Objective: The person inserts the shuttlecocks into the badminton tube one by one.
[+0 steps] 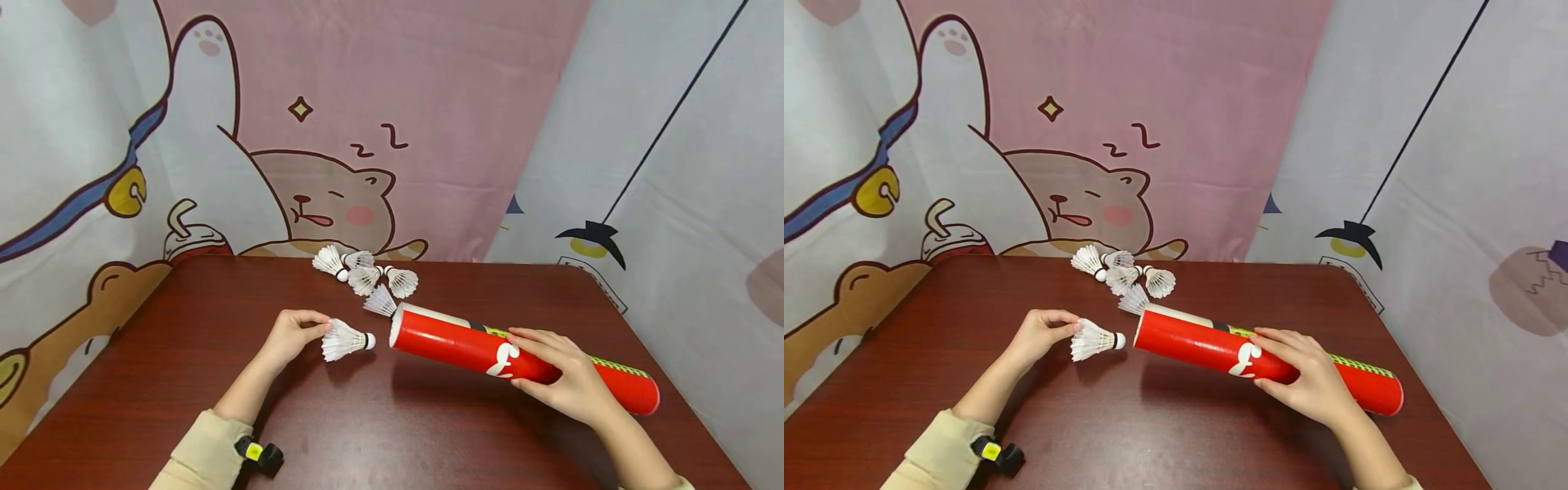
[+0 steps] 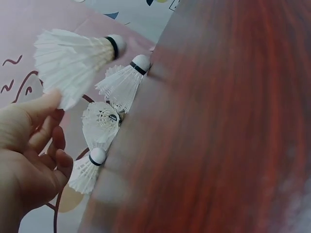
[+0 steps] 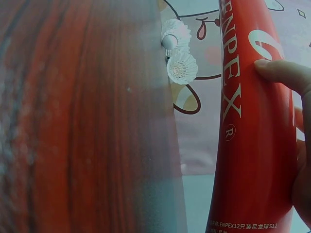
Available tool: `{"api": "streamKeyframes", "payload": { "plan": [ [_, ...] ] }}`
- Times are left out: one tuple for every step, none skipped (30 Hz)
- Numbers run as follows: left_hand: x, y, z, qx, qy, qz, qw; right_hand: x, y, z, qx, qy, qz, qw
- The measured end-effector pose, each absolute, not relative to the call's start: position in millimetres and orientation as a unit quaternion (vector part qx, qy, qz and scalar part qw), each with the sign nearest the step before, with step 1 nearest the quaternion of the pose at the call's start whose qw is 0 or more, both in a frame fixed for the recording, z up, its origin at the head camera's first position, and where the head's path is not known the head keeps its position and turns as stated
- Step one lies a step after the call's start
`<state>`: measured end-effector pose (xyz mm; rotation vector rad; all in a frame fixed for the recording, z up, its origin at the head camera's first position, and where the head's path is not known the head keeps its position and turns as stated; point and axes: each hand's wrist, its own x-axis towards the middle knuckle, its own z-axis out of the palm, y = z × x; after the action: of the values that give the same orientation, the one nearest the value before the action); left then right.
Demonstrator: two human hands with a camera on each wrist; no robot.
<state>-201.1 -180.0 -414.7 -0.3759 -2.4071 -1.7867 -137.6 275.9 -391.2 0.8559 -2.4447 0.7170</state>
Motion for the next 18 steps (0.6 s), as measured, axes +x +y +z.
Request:
{"api": "streamKeyframes", "payload": {
  "plan": [
    [-203,-180,-417,-0.121,-0.792,-0.595,0.06,-137,276,-391,0.31,-0.886,0.259,0.225],
    [-205,-180,-419,-0.118,-0.788,-0.602,0.058,-137,276,-391,0.31,-0.886,0.259,0.226],
    [-207,-180,-421,-0.112,-0.783,-0.61,0.057,-137,276,-391,0.31,-0.886,0.259,0.226],
    [-207,-180,-420,-0.109,-0.779,-0.615,0.057,-137,277,-391,0.309,-0.887,0.259,0.225],
    [-207,-179,-419,-0.107,-0.774,-0.621,0.058,-136,277,-391,0.309,-0.887,0.258,0.225],
    [-206,-179,-418,-0.106,-0.768,-0.629,0.057,-136,277,-391,0.308,-0.888,0.258,0.225],
    [-205,-178,-416,-0.106,-0.761,-0.638,0.056,-136,277,-391,0.307,-0.888,0.257,0.225],
    [-205,-177,-414,-0.103,-0.754,-0.646,0.055,-136,277,-391,0.307,-0.888,0.257,0.226],
    [-204,-176,-412,-0.1,-0.748,-0.654,0.053,-136,277,-391,0.307,-0.888,0.257,0.226],
    [-203,-175,-410,-0.097,-0.742,-0.661,0.051,-136,277,-391,0.307,-0.888,0.257,0.225],
    [-202,-174,-408,-0.094,-0.735,-0.669,0.048,-136,277,-391,0.308,-0.888,0.257,0.226],
    [-201,-173,-407,-0.09,-0.73,-0.676,0.044,-136,277,-391,0.309,-0.887,0.259,0.225],
    [-200,-172,-406,-0.086,-0.726,-0.681,0.041,-137,277,-391,0.31,-0.887,0.26,0.225],
    [-199,-171,-405,-0.082,-0.722,-0.686,0.039,-137,276,-391,0.311,-0.886,0.261,0.225],
    [-198,-169,-404,-0.08,-0.719,-0.69,0.036,-137,276,-391,0.312,-0.885,0.261,0.225],
    [-198,-168,-403,-0.077,-0.716,-0.693,0.035,-137,276,-391,0.313,-0.885,0.262,0.225],
    [-197,-166,-402,-0.076,-0.713,-0.696,0.032,-138,276,-391,0.314,-0.884,0.262,0.225],
    [-197,-164,-402,-0.076,-0.71,-0.7,0.03,-138,276,-391,0.314,-0.884,0.263,0.224]
  ]
}}
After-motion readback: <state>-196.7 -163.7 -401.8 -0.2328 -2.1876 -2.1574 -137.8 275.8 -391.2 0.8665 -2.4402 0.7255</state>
